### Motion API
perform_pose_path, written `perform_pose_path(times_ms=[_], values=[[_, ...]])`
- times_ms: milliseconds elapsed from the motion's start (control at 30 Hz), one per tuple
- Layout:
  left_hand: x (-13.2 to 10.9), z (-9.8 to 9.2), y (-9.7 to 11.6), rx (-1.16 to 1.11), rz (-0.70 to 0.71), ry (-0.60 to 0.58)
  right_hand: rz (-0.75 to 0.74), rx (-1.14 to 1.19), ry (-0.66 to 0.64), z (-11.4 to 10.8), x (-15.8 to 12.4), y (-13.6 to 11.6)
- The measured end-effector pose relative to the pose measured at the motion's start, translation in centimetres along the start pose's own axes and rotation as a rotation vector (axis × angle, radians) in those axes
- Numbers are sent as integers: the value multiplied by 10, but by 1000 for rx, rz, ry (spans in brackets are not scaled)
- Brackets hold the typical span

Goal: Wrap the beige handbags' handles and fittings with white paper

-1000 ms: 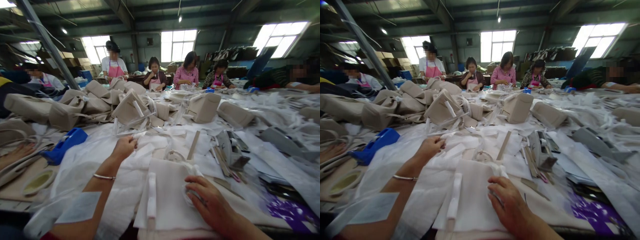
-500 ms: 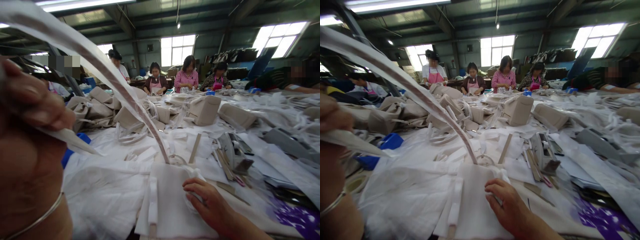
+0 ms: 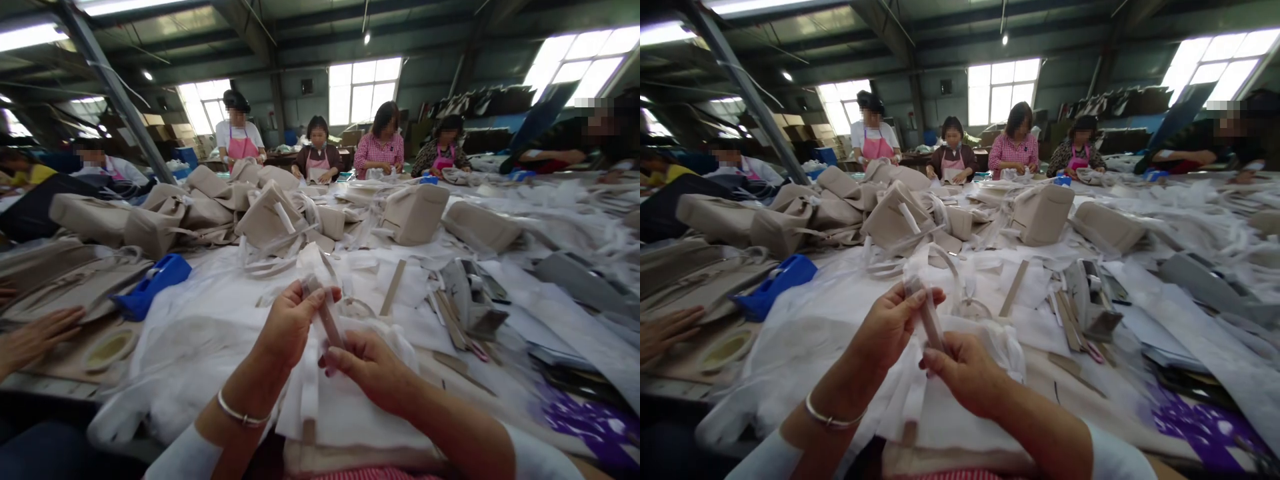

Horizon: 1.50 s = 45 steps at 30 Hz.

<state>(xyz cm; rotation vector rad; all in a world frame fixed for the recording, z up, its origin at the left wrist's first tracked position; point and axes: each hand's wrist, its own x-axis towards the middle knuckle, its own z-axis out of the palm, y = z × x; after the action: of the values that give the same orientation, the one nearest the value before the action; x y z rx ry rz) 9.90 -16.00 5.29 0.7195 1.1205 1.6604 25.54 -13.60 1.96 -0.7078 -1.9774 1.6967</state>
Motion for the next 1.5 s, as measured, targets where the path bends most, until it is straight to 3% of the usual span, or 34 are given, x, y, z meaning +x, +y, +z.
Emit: perform_pose_path(times_ms=[100, 200, 400, 467, 633, 733, 833, 933, 1000, 1133, 1267, 1367, 1500], values=[[-4, 0, -7, 44, -9, -26, 130, 205, -24, 10, 4, 4], [-8, 0, -14, 110, -50, -74, 76, 302, -45, 9, 7, 5], [-15, 1, -22, 166, -183, -245, 10, 281, -81, -2, 10, 7], [-7, 1, -14, 83, -174, -228, 49, 244, -77, -1, 7, 9], [30, 2, 27, -118, 4, 8, 306, 131, -142, 7, -8, 14], [46, 6, 46, -195, 96, 77, 339, 166, -150, 11, -12, 18], [47, 7, 48, -198, 119, 63, 348, 195, -173, 13, -12, 23], [44, 1, 43, -208, -14, -2, 369, 196, -176, 13, -15, 28], [46, -6, 47, -252, -73, 18, 399, 170, -202, 15, -18, 31], [64, -13, 75, -290, -13, 87, 458, 77, -266, 22, -27, 31], [78, -8, 99, -247, 75, 23, 420, 27, -278, 26, -31, 32], [68, -6, 84, -175, 140, -109, 374, 35, -227, 24, -30, 34], [28, -16, 24, 58, 9, -366, 338, 218, -123, 11, -20, 29]])
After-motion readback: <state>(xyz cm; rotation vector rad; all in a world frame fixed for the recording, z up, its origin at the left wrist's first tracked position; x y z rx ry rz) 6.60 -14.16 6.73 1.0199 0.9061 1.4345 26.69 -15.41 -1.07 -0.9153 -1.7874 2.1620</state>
